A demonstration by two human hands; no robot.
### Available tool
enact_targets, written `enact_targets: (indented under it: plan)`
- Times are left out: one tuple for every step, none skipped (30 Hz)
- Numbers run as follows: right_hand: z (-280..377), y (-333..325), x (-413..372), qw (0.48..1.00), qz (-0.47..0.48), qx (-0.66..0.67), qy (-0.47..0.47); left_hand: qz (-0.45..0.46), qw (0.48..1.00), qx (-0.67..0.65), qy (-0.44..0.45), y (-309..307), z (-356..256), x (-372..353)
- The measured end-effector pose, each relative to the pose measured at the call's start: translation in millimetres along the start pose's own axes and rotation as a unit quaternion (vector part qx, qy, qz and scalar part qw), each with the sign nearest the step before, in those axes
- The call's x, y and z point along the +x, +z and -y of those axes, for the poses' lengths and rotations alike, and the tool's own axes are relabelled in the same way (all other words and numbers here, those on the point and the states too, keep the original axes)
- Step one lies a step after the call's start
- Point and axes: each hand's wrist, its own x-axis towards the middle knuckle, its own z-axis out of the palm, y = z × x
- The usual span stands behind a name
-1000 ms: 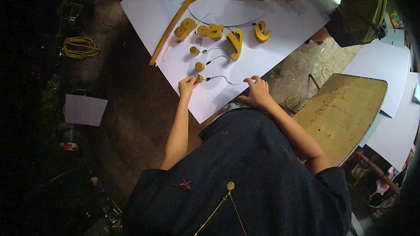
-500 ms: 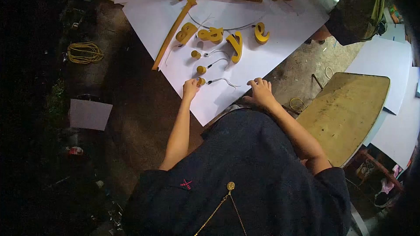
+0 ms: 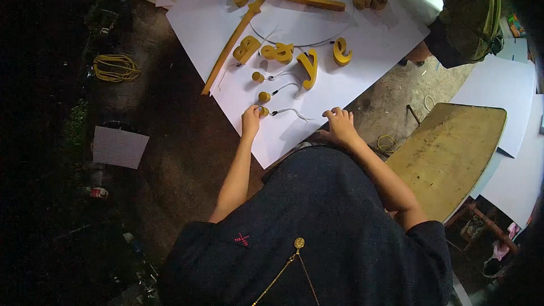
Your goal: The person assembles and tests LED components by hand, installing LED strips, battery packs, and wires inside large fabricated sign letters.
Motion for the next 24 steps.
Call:
enact_targets:
  plan:
    - [0,0,-1,1.000,0.000,0.006,-0.001,0.000,1.000,0.001,0.001,0,-2,-1]
    - [-1,-1,-1,1.000,-0.001,0.006,0.001,-0.010,1.000,-0.011,0.004,1,-3,-3]
    - [-1,-2,-1,1.000,0.009,0.017,0.001,-0.020,1.000,-0.023,0.006,3,-4,-4]
    - [0,-3,-1,0.999,0.019,0.028,0.001,-0.019,1.000,-0.023,0.007,3,-4,-5]
    - [0,-5,-2,0.999,0.019,0.029,0.002,-0.023,1.000,-0.020,0.005,3,-3,-6]
    - [2,-7,-2,0.999,0.030,0.016,0.005,-0.026,0.999,-0.018,0.003,1,-7,-7]
    - [3,-10,-4,0.999,0.040,0.004,0.008,-0.025,1.000,-0.017,0.004,-3,-9,-8]
    - [4,-14,-5,0.999,0.039,0.005,0.010,-0.019,0.999,-0.020,-0.016,-9,-11,-7]
    - [4,-19,-7,0.999,0.032,0.008,0.007,-0.012,0.999,-0.023,-0.035,-18,-16,-7]
    - [3,-21,-7,1.000,0.025,0.011,0.005,-0.011,0.999,-0.023,-0.034,-27,-16,-7]
    - [-5,-19,-7,1.000,0.024,0.011,0.005,-0.058,0.996,-0.036,-0.058,-38,-15,-8]
    - [-20,-15,-5,0.998,0.010,0.055,-0.006,-0.106,0.990,-0.050,-0.081,-48,-11,-8]
    - [-33,-14,-4,0.995,-0.003,0.099,-0.020,-0.131,0.987,-0.038,-0.081,-57,-1,-9]
    - [-45,-14,-6,0.995,-0.006,0.096,-0.024,-0.157,0.984,-0.026,-0.079,-68,9,-11]
    - [-56,-17,-11,0.990,-0.015,0.142,-0.010,-0.166,0.982,-0.018,-0.085,-75,24,-13]
    - [-69,-21,-16,0.982,-0.027,0.185,0.005,-0.174,0.980,-0.013,-0.090,-78,45,-16]
    - [-89,-18,-21,0.982,-0.024,0.189,0.018,-0.174,0.979,-0.044,-0.098,-77,73,-22]
    - [-112,-12,-25,0.981,-0.024,0.192,0.032,-0.172,0.977,-0.076,-0.102,-75,101,-29]
    - [-130,-10,-33,0.980,-0.005,0.185,0.077,-0.158,0.972,-0.077,-0.157,-74,118,-41]
    - [-148,-6,-42,0.976,0.013,0.179,0.123,-0.135,0.966,-0.097,-0.197,-56,180,-49]
    - [-176,9,-53,0.977,0.023,0.160,0.140,-0.176,0.960,-0.109,-0.187,-36,223,-67]
    - [-210,27,-63,0.977,0.036,0.141,0.157,-0.095,0.939,-0.032,-0.328,-31,240,-91]
    - [-243,40,-72,0.973,0.095,0.117,0.177,-0.095,0.933,0.059,-0.342,-38,185,-126]
    - [-282,59,-84,0.963,0.156,0.095,0.197,-0.035,0.923,0.092,-0.372,-28,194,-156]
